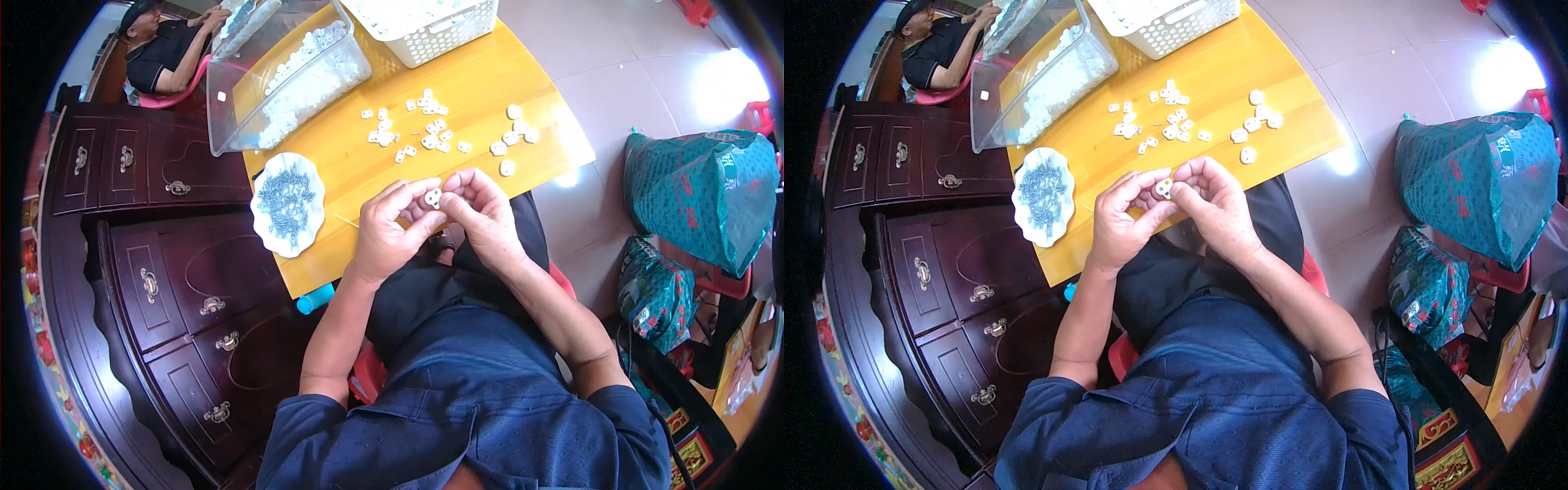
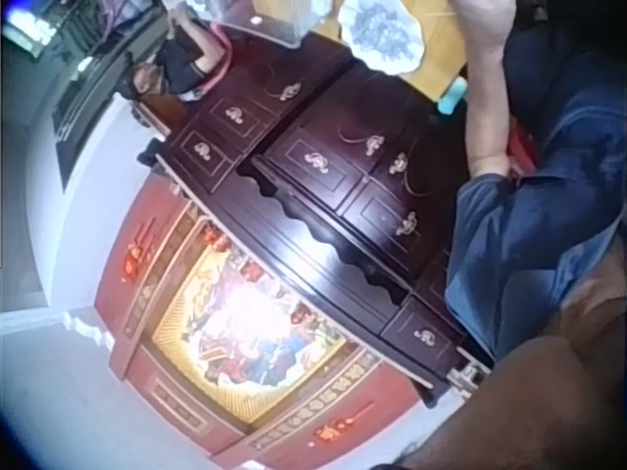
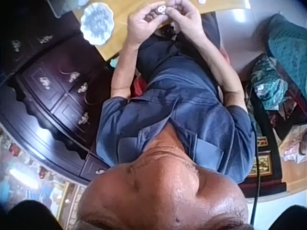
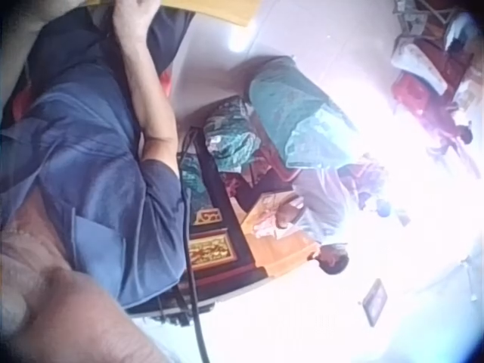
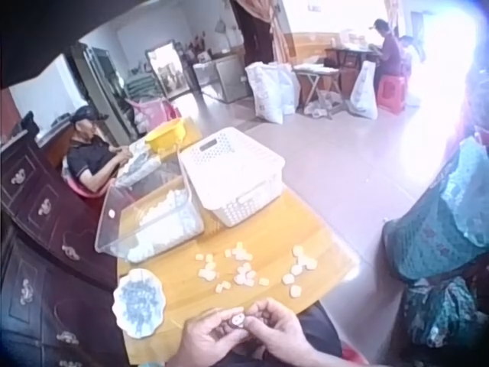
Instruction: Assembling small white plastic components by hand at a table.
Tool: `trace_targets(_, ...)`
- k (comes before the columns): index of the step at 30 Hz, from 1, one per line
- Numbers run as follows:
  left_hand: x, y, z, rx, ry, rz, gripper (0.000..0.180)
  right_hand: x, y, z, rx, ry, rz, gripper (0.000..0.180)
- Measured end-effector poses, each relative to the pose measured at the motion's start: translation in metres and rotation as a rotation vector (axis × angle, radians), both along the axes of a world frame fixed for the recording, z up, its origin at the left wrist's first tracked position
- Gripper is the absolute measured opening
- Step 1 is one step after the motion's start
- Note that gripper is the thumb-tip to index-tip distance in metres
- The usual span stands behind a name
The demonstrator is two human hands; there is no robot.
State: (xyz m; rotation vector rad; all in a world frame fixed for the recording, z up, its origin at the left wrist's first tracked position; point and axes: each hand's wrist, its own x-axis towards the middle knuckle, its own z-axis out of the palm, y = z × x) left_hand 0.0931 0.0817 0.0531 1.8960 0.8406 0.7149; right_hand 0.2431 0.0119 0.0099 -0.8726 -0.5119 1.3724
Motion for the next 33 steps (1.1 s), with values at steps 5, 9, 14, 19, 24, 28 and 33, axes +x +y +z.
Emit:
trace_targets(5,0.005,-0.002,0.002,0.1,0.044,-0.007,0.037,-0.003,-0.002,-0.005,0.008,0.053,-0.065,0.013)
trace_targets(9,0.006,0.001,-0.003,0.2,0.023,-0.011,0.033,-0.003,-0.002,-0.008,0.023,0.046,-0.072,0.013)
trace_targets(14,0.009,-0.001,0.001,0.189,0.012,-0.013,0.031,0.0,-0.003,0.003,-0.004,0.104,-0.056,0.012)
trace_targets(19,0.01,0.001,0.002,0.252,0.007,-0.048,0.029,0.004,-0.002,-0.004,-0.007,0.139,-0.032,0.015)
trace_targets(24,0.008,0.0,-0.003,0.283,0.028,-0.053,0.031,0.004,-0.001,-0.005,-0.005,0.137,-0.027,0.015)
trace_targets(28,0.011,-0.005,-0.003,0.391,0.064,-0.008,0.033,0.002,-0.002,-0.003,-0.007,0.186,-0.058,0.015)
trace_targets(33,0.012,-0.004,-0.006,0.444,0.08,-0.001,0.034,0.002,-0.001,-0.004,-0.003,0.19,-0.086,0.013)
